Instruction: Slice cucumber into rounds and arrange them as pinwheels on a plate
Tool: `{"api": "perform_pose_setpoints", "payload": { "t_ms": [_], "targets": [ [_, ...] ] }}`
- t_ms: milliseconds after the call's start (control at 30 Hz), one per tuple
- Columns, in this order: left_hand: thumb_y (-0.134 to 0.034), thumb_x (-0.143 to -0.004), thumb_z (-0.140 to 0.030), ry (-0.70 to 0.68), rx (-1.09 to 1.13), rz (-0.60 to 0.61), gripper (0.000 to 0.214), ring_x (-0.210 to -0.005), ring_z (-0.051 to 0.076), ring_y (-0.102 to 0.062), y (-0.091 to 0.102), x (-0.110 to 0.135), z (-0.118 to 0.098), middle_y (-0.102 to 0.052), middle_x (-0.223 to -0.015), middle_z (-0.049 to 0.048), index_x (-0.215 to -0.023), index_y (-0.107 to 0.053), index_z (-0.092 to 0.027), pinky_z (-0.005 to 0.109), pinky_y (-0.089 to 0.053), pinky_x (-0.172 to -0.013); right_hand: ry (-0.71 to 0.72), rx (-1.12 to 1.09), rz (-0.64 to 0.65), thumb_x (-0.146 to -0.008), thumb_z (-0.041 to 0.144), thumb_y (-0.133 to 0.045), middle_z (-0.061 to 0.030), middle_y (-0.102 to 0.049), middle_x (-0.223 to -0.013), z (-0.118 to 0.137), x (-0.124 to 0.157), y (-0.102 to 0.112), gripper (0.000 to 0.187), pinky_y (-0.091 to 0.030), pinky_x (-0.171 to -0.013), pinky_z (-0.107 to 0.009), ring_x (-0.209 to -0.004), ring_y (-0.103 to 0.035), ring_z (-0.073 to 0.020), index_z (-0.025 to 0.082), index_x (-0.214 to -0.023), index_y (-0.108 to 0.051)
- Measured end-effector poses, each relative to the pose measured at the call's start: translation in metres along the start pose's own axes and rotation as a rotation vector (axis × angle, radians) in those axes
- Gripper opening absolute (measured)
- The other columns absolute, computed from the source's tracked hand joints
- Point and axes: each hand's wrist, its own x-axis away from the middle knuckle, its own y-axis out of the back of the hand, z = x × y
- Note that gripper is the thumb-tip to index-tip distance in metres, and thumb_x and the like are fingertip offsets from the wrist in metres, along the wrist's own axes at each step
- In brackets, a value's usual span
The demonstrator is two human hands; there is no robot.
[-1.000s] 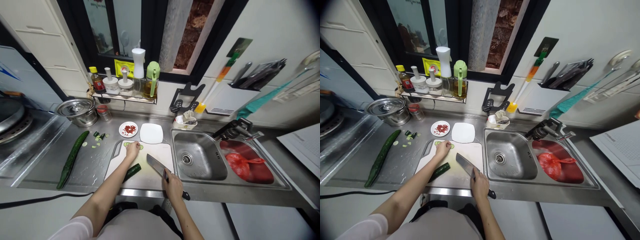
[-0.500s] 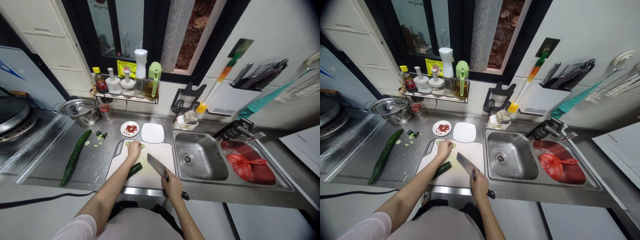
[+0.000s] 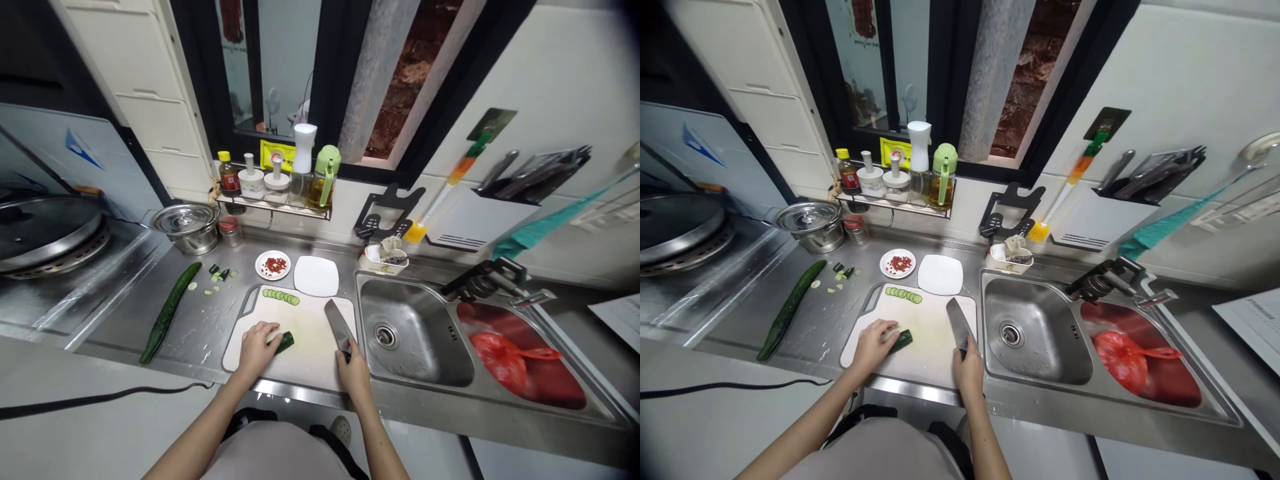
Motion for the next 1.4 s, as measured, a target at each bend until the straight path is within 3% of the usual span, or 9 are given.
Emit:
{"api": "perform_pose_setpoints", "payload": {
  "t_ms": [200,400,567,667,800,933,1400],
  "targets": [
    [-0.066,-0.077,-0.038,-0.046,-0.104,0.137,0.051,-0.114,0.026,-0.055,-0.002,0.015,0.000,-0.063,-0.119,0.0062,-0.127,-0.060,-0.030,0.040,-0.038,-0.099,-0.005,0.112,0.030,-0.093,0.033,-0.040,-0.0169,-0.066,-0.120,0.013,-0.002,0.004,0.053,-0.045,-0.090,-0.030,-0.109,-0.063,-0.0245,0.007,-0.139,-0.044],
    [-0.058,-0.074,-0.017,-0.036,-0.078,0.207,0.057,-0.115,0.025,-0.054,-0.011,0.015,0.006,-0.063,-0.119,0.0059,-0.130,-0.057,-0.030,0.037,-0.041,-0.099,-0.010,0.295,0.094,-0.095,0.042,-0.037,-0.0162,-0.070,-0.106,0.025,0.000,0.011,0.052,-0.048,-0.078,-0.035,-0.094,-0.068,-0.0274,0.013,-0.138,-0.045],
    [-0.064,-0.072,-0.016,0.026,0.103,0.067,0.052,-0.112,0.021,-0.058,-0.005,0.002,0.022,-0.065,-0.119,0.0053,-0.124,-0.061,-0.026,0.032,-0.044,-0.098,0.019,0.382,0.129,-0.096,0.040,-0.036,-0.0145,-0.070,-0.107,0.028,0.001,0.014,0.045,-0.049,-0.075,-0.037,-0.093,-0.068,-0.0278,0.017,-0.133,-0.047],
    [-0.068,-0.073,-0.018,0.157,0.138,-0.114,0.053,-0.109,0.021,-0.061,0.017,-0.022,0.039,-0.066,-0.120,0.0062,-0.125,-0.060,-0.024,0.032,-0.046,-0.096,0.027,0.393,0.124,-0.096,0.040,-0.035,-0.0143,-0.068,-0.112,0.028,0.001,0.013,0.045,-0.050,-0.076,-0.036,-0.094,-0.068,-0.0272,0.017,-0.134,-0.046],
    [-0.068,-0.075,-0.021,0.332,0.021,-0.277,0.053,-0.112,0.024,-0.060,0.052,-0.061,0.063,-0.066,-0.120,0.0086,-0.126,-0.059,-0.023,0.034,-0.044,-0.097,0.037,0.398,0.130,-0.097,0.040,-0.034,-0.0152,-0.067,-0.115,0.028,0.002,0.012,0.047,-0.050,-0.077,-0.038,-0.097,-0.067,-0.0284,0.016,-0.137,-0.044],
    [-0.070,-0.074,-0.023,0.401,-0.074,-0.278,0.053,-0.114,0.024,-0.060,0.067,-0.086,0.078,-0.066,-0.122,0.0081,-0.126,-0.059,-0.025,0.032,-0.043,-0.097,0.029,0.407,0.154,-0.098,0.040,-0.034,-0.0154,-0.065,-0.117,0.029,0.001,0.013,0.048,-0.050,-0.078,-0.038,-0.101,-0.065,-0.0292,0.016,-0.138,-0.044],
    [-0.068,-0.076,-0.025,0.384,-0.202,-0.201,0.056,-0.116,0.026,-0.058,0.052,-0.099,0.093,-0.065,-0.123,0.0084,-0.130,-0.057,-0.028,0.033,-0.043,-0.097,0.033,0.397,0.150,-0.098,0.042,-0.033,-0.0148,-0.064,-0.120,0.025,-0.002,0.009,0.051,-0.049,-0.079,-0.037,-0.104,-0.064,-0.0288,0.016,-0.140,-0.042]
  ]
}}
